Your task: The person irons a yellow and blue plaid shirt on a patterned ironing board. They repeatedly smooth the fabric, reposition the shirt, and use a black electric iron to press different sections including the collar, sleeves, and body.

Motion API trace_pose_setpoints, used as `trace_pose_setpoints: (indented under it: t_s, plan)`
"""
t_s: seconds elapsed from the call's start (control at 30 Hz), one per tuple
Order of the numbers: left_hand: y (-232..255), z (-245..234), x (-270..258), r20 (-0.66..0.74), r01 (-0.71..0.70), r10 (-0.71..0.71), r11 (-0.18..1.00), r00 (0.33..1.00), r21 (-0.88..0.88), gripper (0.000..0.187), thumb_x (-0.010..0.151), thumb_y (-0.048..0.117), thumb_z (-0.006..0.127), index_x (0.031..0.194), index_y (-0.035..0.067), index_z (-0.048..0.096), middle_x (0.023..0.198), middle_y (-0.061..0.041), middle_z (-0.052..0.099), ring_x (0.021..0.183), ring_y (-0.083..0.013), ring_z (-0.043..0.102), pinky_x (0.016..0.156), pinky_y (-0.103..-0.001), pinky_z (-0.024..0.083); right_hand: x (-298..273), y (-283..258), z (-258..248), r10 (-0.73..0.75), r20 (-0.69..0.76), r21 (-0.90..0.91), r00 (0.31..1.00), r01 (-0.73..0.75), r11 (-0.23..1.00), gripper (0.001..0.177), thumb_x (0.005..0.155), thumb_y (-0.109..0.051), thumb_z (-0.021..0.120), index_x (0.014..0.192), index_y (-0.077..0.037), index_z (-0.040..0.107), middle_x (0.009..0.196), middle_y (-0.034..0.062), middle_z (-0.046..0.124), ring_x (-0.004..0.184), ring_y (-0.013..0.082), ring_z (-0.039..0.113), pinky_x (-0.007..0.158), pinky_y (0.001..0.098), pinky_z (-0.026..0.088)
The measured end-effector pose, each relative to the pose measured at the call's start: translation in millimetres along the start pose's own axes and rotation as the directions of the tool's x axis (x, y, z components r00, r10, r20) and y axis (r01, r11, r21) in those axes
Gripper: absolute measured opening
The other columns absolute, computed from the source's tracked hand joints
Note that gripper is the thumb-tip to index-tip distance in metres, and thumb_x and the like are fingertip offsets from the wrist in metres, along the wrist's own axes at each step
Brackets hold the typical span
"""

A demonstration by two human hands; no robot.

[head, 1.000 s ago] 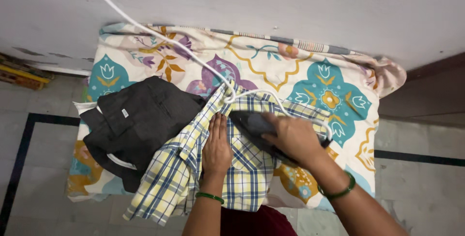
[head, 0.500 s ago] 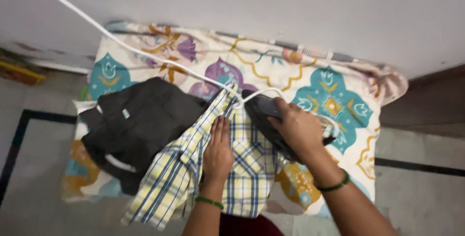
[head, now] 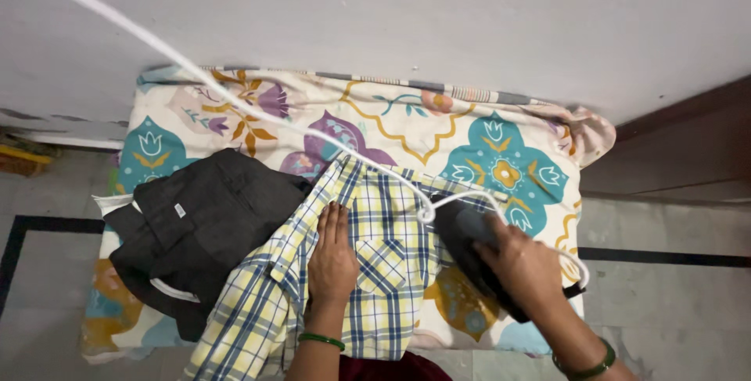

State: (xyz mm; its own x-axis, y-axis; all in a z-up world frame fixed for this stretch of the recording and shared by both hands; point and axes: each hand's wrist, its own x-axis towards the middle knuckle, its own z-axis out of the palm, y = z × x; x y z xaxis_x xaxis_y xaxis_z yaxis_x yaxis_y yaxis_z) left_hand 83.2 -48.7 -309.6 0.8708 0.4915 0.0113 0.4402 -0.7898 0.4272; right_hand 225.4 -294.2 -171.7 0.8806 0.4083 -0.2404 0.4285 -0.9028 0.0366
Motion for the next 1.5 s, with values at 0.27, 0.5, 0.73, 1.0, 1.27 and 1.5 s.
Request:
trace_pose_setpoints:
  t_s: [0.27,0.5,0.73,1.0,1.27,1.5]
  plan:
    - [33.8,7.1,3.4,-0.050,-0.136,0.141,0.987,0.989,0.087,0.056,0.086,0.004,0.056,0.141,0.001,0.054,0.154,-0.014,0.048,0.149,-0.0311,0.034,0.122,-0.046,0.028,63.4,27.2,0.2,0.093,-0.158,0.168,0.983,-0.066,0.984,0.055,0.081,-0.041,0.078,0.130,-0.018,0.065,0.092,0.0222,0.074,0.081,0.0426,0.072,0.068,0.0526,0.057]
    - [120.5,45.4,27.3,0.040,-0.296,0.303,0.947,0.952,-0.126,0.068,0.095,0.034,0.055,0.151,-0.002,0.039,0.162,-0.017,0.033,0.153,-0.0328,0.023,0.123,-0.051,0.011,4.6,30.8,-2.9,0.230,-0.001,0.196,0.973,-0.226,0.954,0.056,0.081,-0.040,0.077,0.131,-0.018,0.064,0.086,0.0237,0.074,0.080,0.0439,0.072,0.069,0.0538,0.056]
    - [119.6,46.2,30.2,0.180,-0.289,0.273,0.955,0.945,0.065,0.073,0.097,0.045,0.047,0.155,0.004,0.033,0.165,-0.013,0.027,0.153,-0.0289,0.021,0.124,-0.052,0.011,9.4,24.6,-0.2,0.264,-0.096,0.211,0.960,-0.240,0.948,0.051,0.084,-0.040,0.076,0.127,-0.014,0.065,0.090,0.0215,0.075,0.079,0.0420,0.072,0.068,0.0518,0.056]
    - [122.8,47.7,29.4,0.193,-0.273,0.249,0.956,0.949,0.109,0.070,0.099,0.046,0.043,0.156,0.007,0.033,0.167,-0.009,0.023,0.154,-0.0266,0.020,0.124,-0.049,0.010,47.5,34.7,-5.2,0.179,-0.092,0.248,0.980,-0.151,0.957,0.054,0.083,-0.039,0.077,0.127,-0.010,0.064,0.091,0.0231,0.074,0.082,0.0441,0.071,0.070,0.0542,0.055]
    - [121.3,47.2,30.9,0.170,-0.288,0.269,0.952,0.948,0.100,0.071,0.097,0.045,0.045,0.156,0.007,0.034,0.165,-0.009,0.027,0.153,-0.0269,0.021,0.124,-0.050,0.011,-16.2,45.6,4.7,0.217,-0.059,0.235,0.974,-0.197,0.952,0.053,0.081,-0.038,0.075,0.127,-0.012,0.064,0.091,0.0210,0.075,0.080,0.0419,0.073,0.069,0.0528,0.056]
    - [120.3,49.0,28.9,0.105,-0.296,0.287,0.952,0.952,0.080,0.069,0.098,0.045,0.045,0.155,0.006,0.038,0.165,-0.010,0.030,0.152,-0.0288,0.024,0.124,-0.051,0.013,40.4,45.5,3.4,0.233,-0.141,0.223,0.962,-0.198,0.954,0.054,0.086,-0.041,0.076,0.128,-0.010,0.065,0.090,0.0238,0.074,0.080,0.0446,0.071,0.070,0.0538,0.056]
